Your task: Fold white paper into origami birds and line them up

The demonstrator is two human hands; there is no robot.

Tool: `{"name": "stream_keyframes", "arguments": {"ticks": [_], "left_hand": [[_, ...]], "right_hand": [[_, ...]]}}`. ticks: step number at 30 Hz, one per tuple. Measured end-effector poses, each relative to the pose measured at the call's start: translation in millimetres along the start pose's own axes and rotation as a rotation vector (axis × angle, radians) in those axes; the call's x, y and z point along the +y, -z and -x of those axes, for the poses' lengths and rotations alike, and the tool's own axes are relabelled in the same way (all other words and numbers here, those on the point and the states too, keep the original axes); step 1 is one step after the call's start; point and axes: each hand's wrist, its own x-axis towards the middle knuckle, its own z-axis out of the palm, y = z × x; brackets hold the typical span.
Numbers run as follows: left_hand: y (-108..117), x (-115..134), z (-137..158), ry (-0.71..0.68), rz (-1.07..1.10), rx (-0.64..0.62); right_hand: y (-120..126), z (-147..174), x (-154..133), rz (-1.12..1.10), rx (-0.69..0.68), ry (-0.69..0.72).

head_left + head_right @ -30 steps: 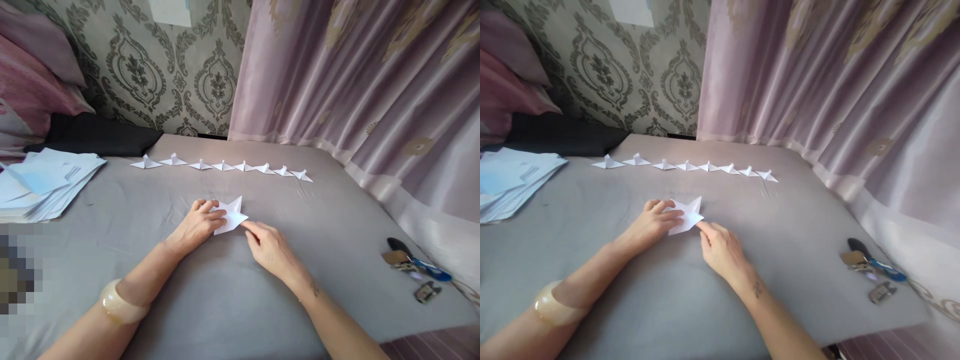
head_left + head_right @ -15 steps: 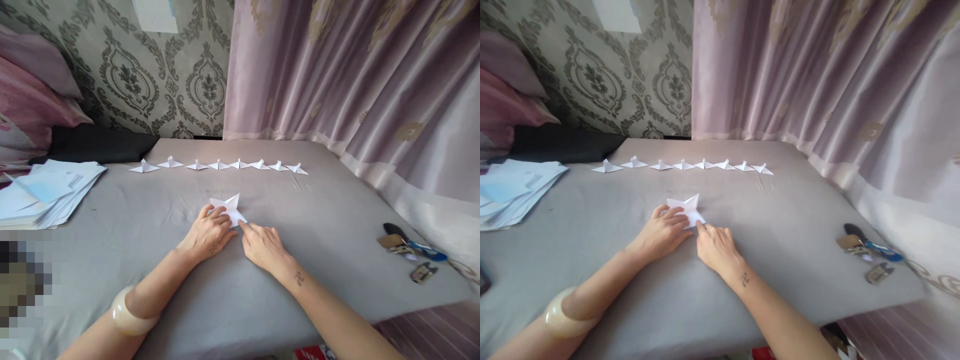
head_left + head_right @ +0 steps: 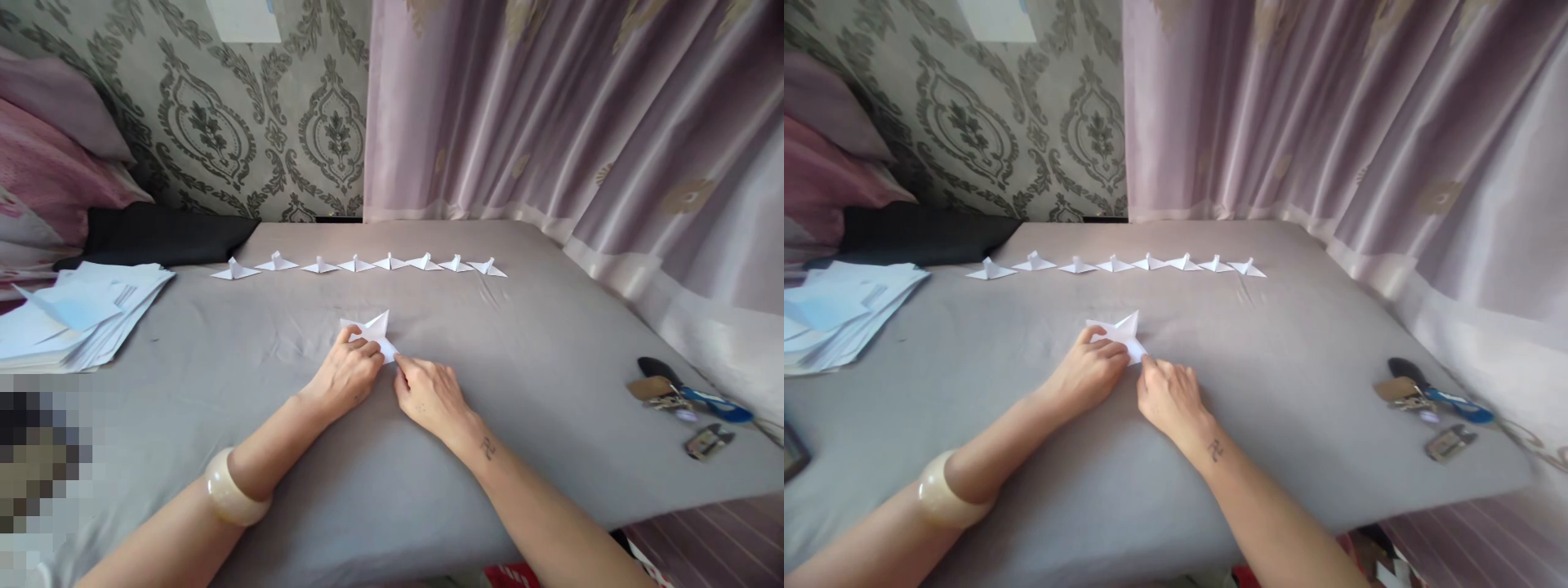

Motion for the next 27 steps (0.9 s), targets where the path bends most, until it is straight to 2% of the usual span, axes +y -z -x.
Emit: {"name": "stream_keyframes", "arguments": {"ticks": [4,9,15,22,27], "left_hand": [[2,-1,-1,0.050,0.065,-0.085],[-4,7,-2,0.007,-0.053,-0.125],[-4,11,-6,0.027,-0.126,-0.032],[-5,6,4,0.158,0.080,0.023],[-5,6,10,0.140,0.091,0.027]], "right_hand": [[-2,-1,3,-0.015,0.018,-0.004],[1,-3,6,0.006,-0.002,0.030],[6,-10,11,0.046,-0.035,0.088],[-7,-15,13,0.043,0.036,0.069],[-7,-17,14,0.033,0.052,0.068]]}}
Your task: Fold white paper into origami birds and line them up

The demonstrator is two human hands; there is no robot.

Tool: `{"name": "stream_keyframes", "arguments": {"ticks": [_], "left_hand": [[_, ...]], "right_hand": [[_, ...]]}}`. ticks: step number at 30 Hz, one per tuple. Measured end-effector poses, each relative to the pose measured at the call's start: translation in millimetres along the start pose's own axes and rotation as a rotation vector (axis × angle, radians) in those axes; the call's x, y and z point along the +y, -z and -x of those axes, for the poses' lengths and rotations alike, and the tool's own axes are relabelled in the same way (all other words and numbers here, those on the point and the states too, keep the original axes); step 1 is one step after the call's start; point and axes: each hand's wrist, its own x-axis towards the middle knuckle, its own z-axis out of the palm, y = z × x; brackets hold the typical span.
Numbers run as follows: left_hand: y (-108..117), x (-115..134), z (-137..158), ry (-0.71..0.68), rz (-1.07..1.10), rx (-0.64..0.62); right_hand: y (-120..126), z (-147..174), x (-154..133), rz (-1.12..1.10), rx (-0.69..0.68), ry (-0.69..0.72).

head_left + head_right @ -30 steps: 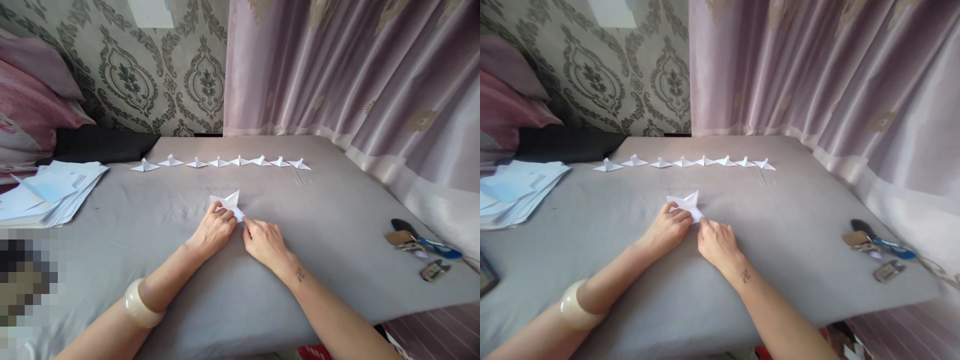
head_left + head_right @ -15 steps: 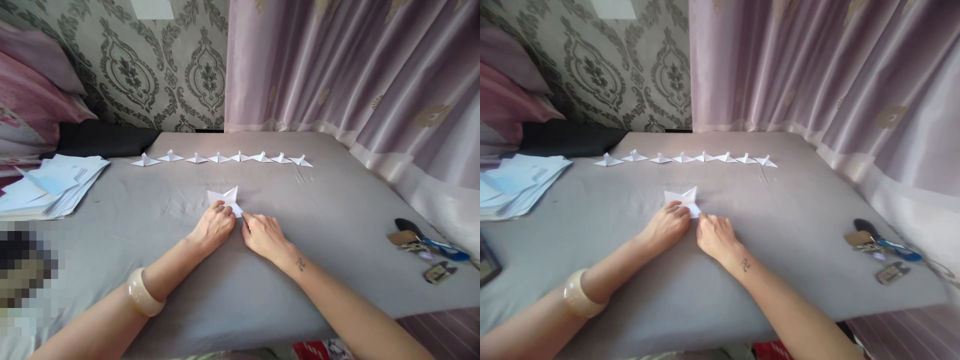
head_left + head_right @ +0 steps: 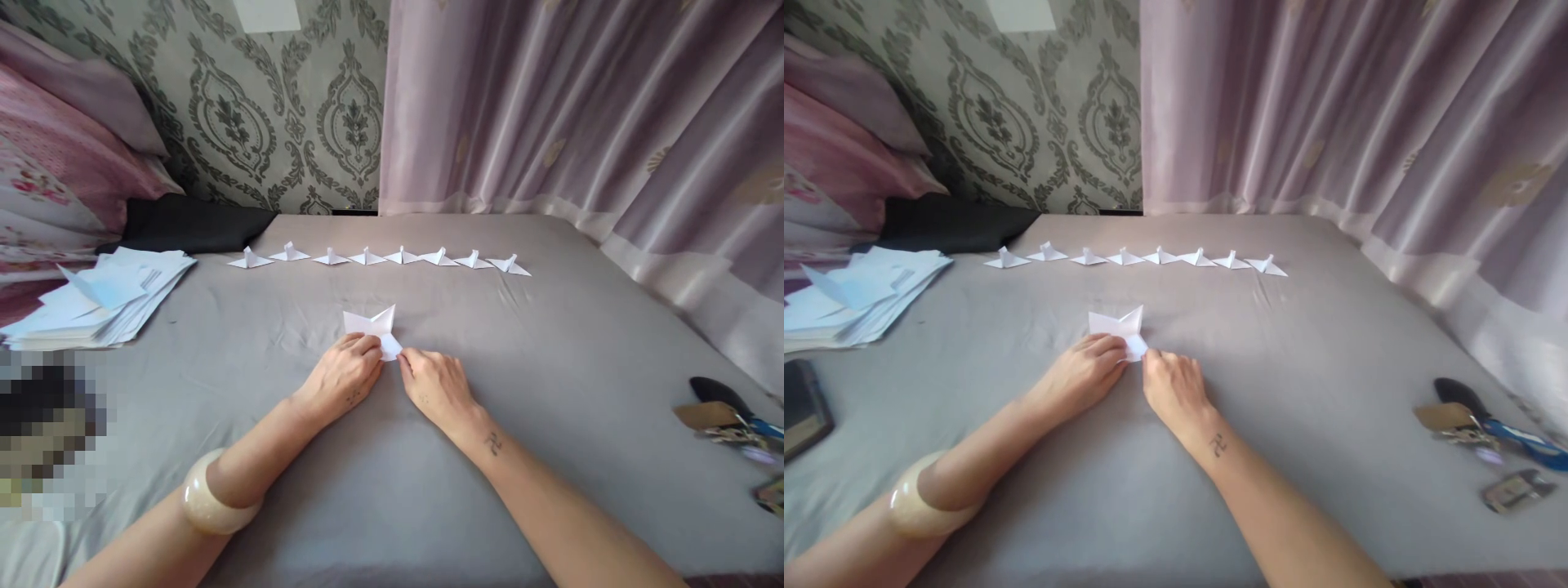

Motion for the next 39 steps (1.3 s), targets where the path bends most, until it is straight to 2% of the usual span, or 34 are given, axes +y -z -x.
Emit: {"name": "stream_keyframes", "arguments": {"ticks": [6,12,22,31,39], "left_hand": [[-2,-1,-3,-0.026,-0.013,0.013],[-2,-8,-7,0.081,0.077,0.067],[-1,-2,-9,0.035,0.026,0.043],[-7,-6,-12,0.194,0.087,0.030],[-8,-8,-18,0.217,0.045,0.007]], "right_hand": [[-1,3,5,-0.091,0.037,0.014],[-6,-1,5,-0.109,0.039,0.013],[-9,0,6,-0.146,0.044,-0.039],[-11,-6,1,-0.198,0.075,-0.194],[-11,-10,-2,-0.199,0.094,-0.235]]}}
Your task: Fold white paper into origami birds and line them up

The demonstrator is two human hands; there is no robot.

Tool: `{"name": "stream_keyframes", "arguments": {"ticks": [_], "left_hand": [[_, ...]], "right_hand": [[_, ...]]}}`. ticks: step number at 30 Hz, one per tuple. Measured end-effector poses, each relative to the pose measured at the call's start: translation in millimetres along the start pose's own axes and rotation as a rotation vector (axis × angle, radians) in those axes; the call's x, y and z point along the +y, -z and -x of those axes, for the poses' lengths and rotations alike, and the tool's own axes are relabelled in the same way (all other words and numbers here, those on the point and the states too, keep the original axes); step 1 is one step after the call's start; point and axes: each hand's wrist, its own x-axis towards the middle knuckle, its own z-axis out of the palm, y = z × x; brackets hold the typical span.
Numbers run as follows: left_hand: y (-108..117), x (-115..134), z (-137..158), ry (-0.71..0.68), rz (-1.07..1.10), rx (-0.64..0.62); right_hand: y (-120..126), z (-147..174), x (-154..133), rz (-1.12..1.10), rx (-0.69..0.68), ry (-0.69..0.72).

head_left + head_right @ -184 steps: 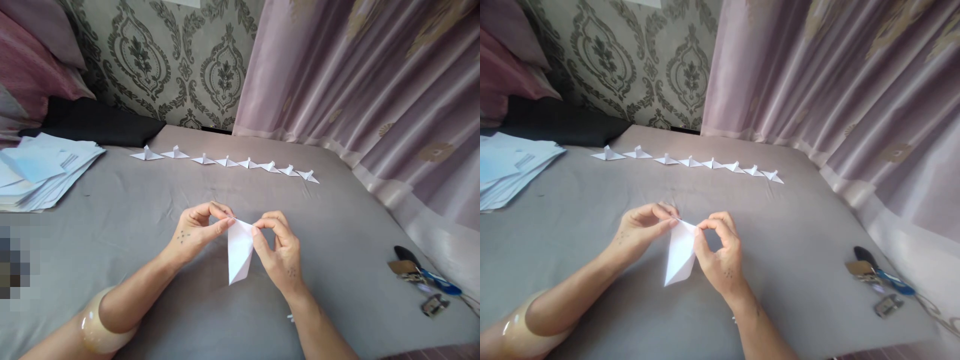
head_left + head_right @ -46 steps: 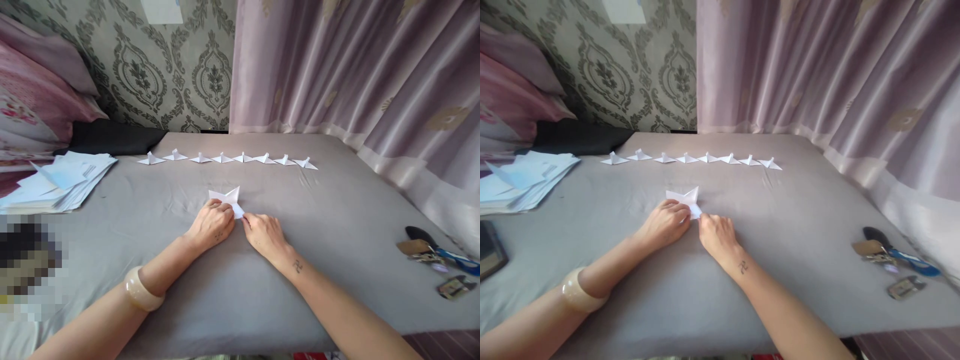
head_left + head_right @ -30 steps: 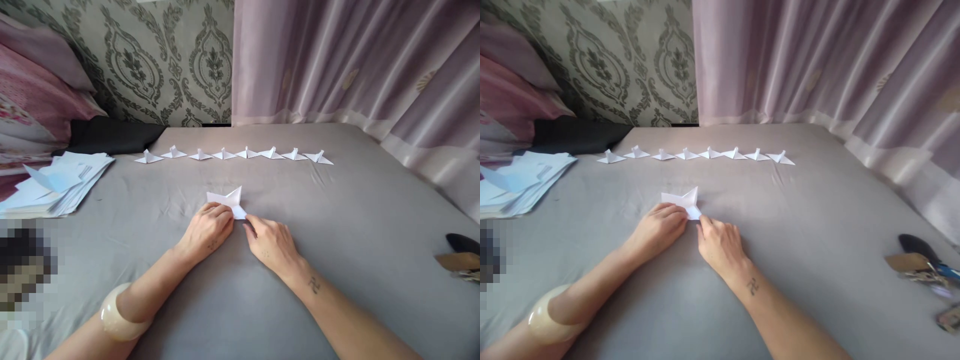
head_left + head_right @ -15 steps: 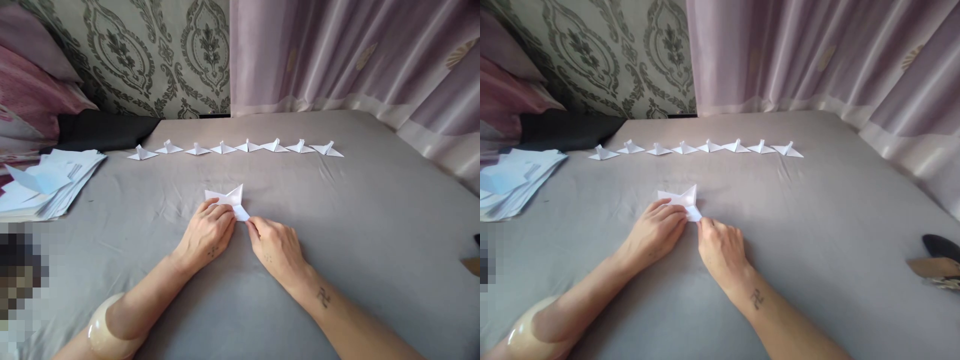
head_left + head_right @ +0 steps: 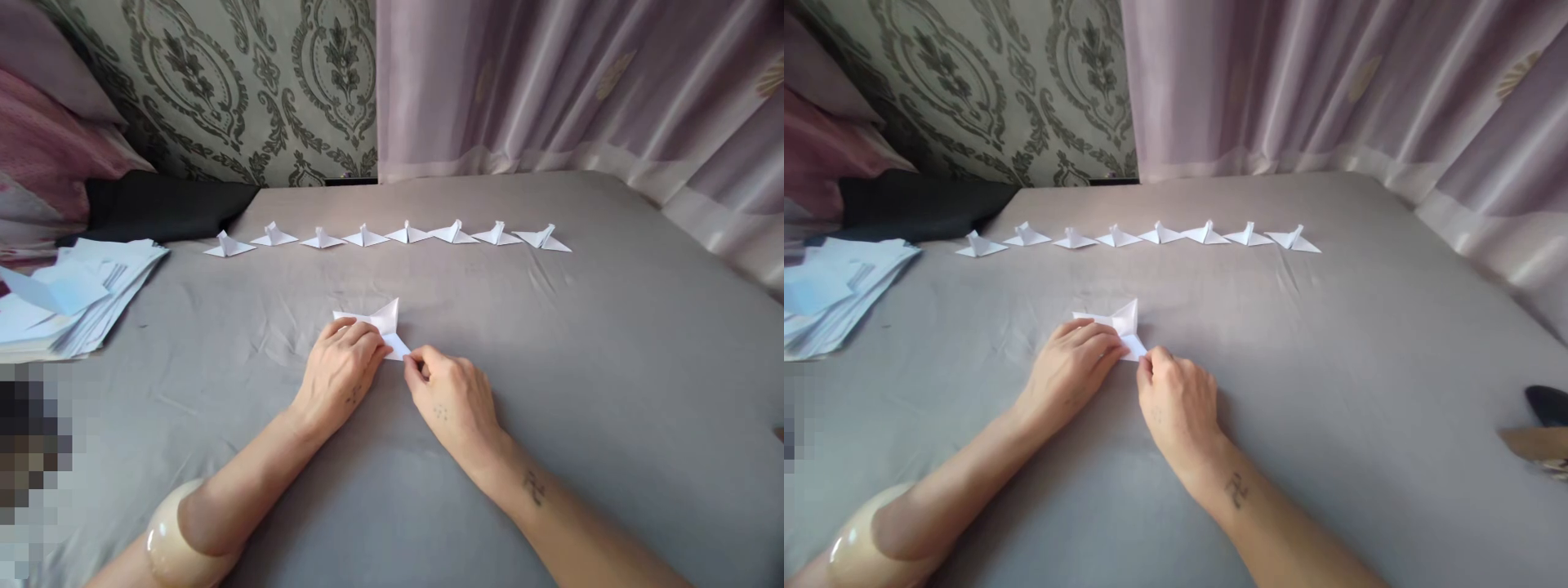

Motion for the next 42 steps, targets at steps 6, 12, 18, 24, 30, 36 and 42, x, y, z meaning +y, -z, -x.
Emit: {"name": "stream_keyframes", "arguments": {"ticks": [6,12,18,24,30,36,42], "left_hand": [[0,-2,-2,-0.034,-0.031,0.004],[0,-4,-5,-0.097,-0.085,-0.003],[0,-7,-5,-0.141,-0.085,-0.001],[-1,-8,-4,-0.143,-0.082,0.002],[0,-7,-5,-0.140,-0.084,-0.012],[0,-8,-4,-0.124,-0.071,-0.025],[1,-8,-4,-0.129,-0.053,-0.027]], "right_hand": [[0,-1,-2,0.005,-0.031,-0.021],[5,-4,-1,-0.052,-0.080,-0.065],[21,0,19,-0.127,-0.067,-0.109],[17,15,22,0.022,0.048,0.226],[13,18,16,0.216,0.011,0.337],[20,21,19,0.222,-0.005,0.364],[13,13,13,0.013,0.155,0.409]]}}
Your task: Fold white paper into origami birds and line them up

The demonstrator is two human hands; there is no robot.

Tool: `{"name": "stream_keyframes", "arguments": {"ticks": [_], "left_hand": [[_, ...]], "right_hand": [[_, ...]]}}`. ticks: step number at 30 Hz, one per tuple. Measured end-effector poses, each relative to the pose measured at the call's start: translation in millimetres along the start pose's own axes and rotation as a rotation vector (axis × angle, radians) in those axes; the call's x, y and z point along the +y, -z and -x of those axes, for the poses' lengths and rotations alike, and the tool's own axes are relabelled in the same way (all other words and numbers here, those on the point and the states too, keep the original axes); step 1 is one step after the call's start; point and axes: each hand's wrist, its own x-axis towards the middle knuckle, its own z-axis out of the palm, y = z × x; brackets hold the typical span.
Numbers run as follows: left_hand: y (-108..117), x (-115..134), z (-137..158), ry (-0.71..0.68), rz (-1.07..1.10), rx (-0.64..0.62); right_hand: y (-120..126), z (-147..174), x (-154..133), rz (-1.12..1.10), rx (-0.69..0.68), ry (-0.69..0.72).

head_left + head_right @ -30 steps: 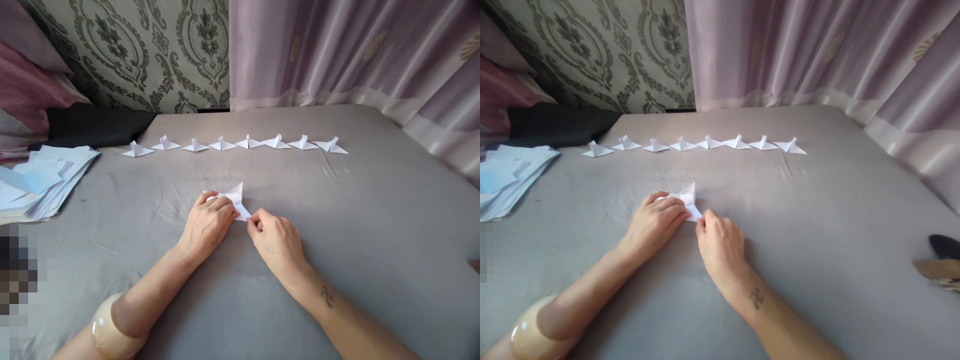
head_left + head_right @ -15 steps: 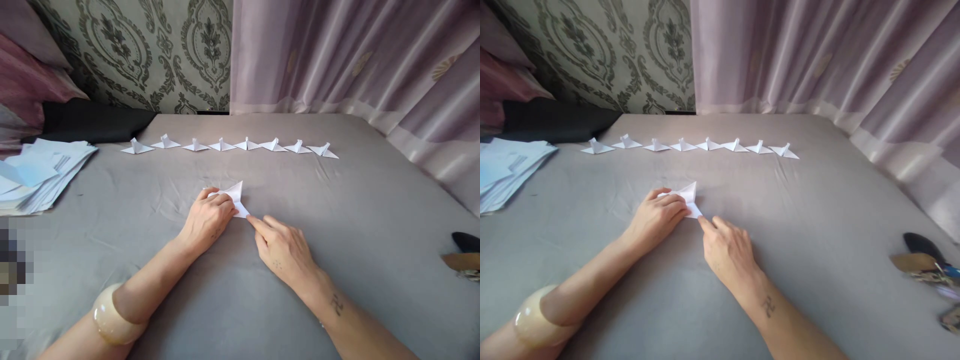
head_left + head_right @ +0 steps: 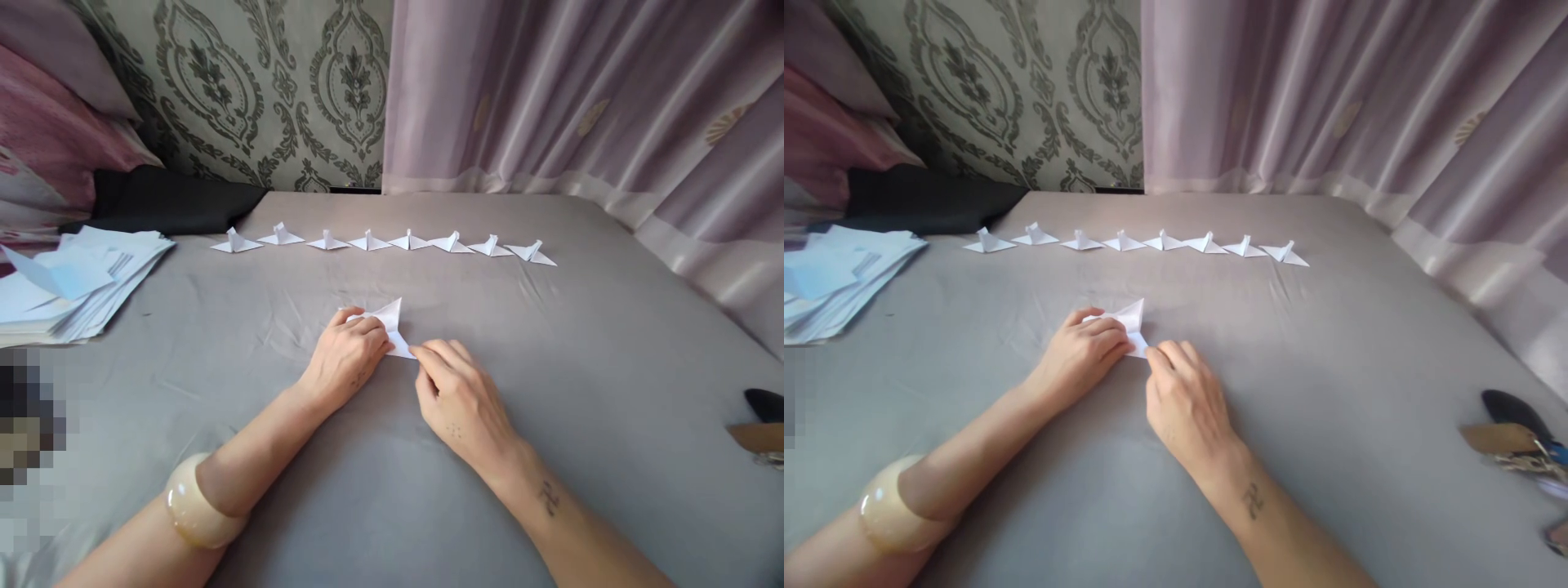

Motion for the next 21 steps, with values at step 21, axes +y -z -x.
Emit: {"name": "stream_keyframes", "arguments": {"ticks": [21], "left_hand": [[5,-8,10,0.385,0.171,0.069]], "right_hand": [[-7,-6,-25,-0.026,-0.172,-0.016]]}}
